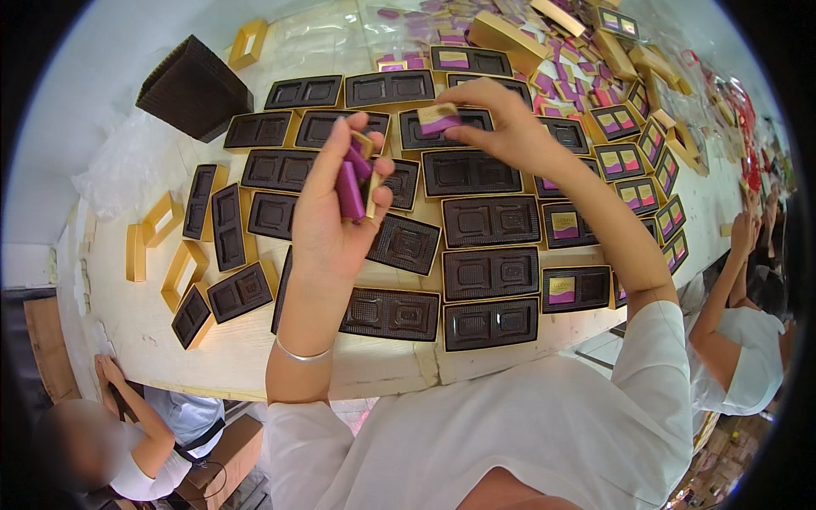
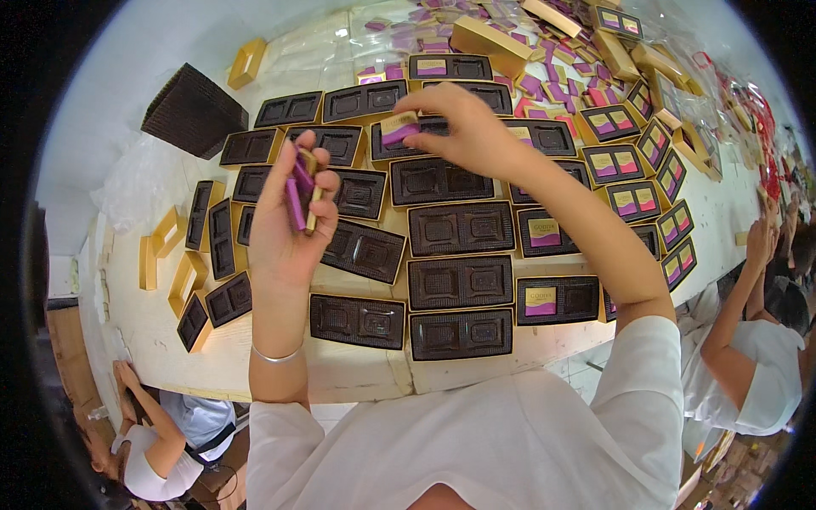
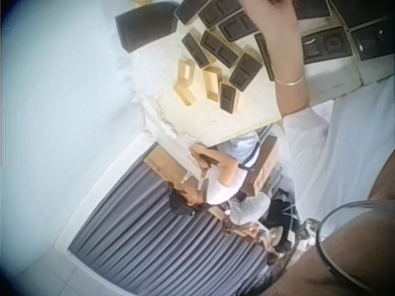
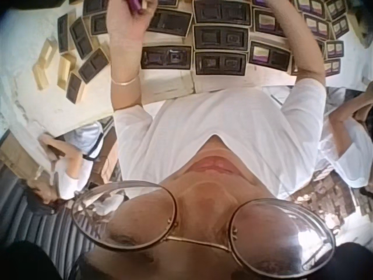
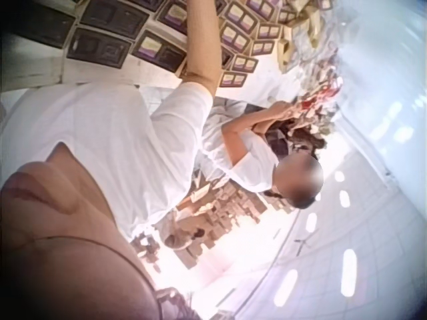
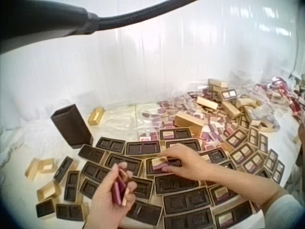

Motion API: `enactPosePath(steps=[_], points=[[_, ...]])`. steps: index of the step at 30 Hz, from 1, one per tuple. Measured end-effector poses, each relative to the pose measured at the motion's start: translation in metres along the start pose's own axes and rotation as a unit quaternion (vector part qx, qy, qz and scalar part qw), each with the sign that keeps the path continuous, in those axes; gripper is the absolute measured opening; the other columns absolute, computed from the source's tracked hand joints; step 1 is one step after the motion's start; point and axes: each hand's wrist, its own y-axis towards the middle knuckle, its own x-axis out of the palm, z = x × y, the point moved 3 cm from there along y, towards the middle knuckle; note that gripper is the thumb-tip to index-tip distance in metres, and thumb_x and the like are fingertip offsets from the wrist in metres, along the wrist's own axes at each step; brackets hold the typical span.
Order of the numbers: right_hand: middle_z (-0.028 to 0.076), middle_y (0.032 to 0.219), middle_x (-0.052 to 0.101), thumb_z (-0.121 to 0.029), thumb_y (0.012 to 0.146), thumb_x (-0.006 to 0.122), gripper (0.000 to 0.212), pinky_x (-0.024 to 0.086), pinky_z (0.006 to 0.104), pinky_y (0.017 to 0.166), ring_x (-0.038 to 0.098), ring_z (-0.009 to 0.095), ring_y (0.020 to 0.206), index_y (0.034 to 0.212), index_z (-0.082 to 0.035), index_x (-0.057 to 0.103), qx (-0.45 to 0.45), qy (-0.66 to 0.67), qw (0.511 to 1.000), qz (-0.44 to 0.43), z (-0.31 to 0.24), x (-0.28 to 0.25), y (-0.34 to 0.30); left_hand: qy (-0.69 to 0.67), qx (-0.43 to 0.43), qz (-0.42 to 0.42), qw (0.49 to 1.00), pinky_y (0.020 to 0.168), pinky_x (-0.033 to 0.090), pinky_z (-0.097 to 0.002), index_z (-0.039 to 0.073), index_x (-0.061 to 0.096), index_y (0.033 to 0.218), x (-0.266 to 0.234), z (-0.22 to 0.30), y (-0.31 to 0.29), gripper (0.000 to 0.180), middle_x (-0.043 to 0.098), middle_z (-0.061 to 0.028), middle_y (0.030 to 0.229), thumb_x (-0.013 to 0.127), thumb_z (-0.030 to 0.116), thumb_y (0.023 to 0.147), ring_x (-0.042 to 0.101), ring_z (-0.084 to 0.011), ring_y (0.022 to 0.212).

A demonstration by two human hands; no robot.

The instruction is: The person places small purple and pink rectangular inserts into black plastic trays arranged on a table. The person repeatedly picks up inserts and places them into the trays, then moves completed trays aside.

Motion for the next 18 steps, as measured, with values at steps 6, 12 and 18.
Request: enactPosePath(steps=[6,12,18], points=[[0.007,0.08,0.056,-0.012,0.072,0.068,0.011,0.041,0.0352,0.073,0.054,0.025,0.08,0.08,-0.005,0.065,-0.067,-0.052,0.996,0.023,0.017,0.037,-0.005,-0.045,-0.003,-0.004,0.999,0.045,0.045,-0.0195,0.006,0.054,0.107,0.003,0.004,-0.003,0.024,0.056,-0.0074,0.09,0.049,0.024,0.091,0.054,-0.0135,0.072],[0.006,0.069,0.058,-0.007,0.073,0.064,0.007,0.043,0.0301,0.062,0.056,0.018,0.069,0.077,-0.003,0.06,0.092,-0.075,0.989,-0.092,0.029,0.043,0.014,-0.023,-0.02,-0.017,0.999,0.049,0.046,-0.0219,0.009,0.052,0.108,0.001,-0.002,0.0,0.027,0.058,-0.0055,0.09,0.051,0.029,0.09,0.056,-0.0131,0.07],[0.007,0.08,0.059,-0.004,0.074,0.061,0.015,0.044,0.0277,0.063,0.055,0.013,0.07,0.089,-0.001,0.059,0.076,0.071,0.99,-0.09,0.012,0.034,0.025,0.048,-0.062,-0.042,0.996,0.049,0.047,-0.023,0.008,0.049,0.116,0.002,-0.011,0.001,0.036,0.059,-0.0067,0.095,0.041,0.034,0.093,0.057,-0.0133,0.07]])
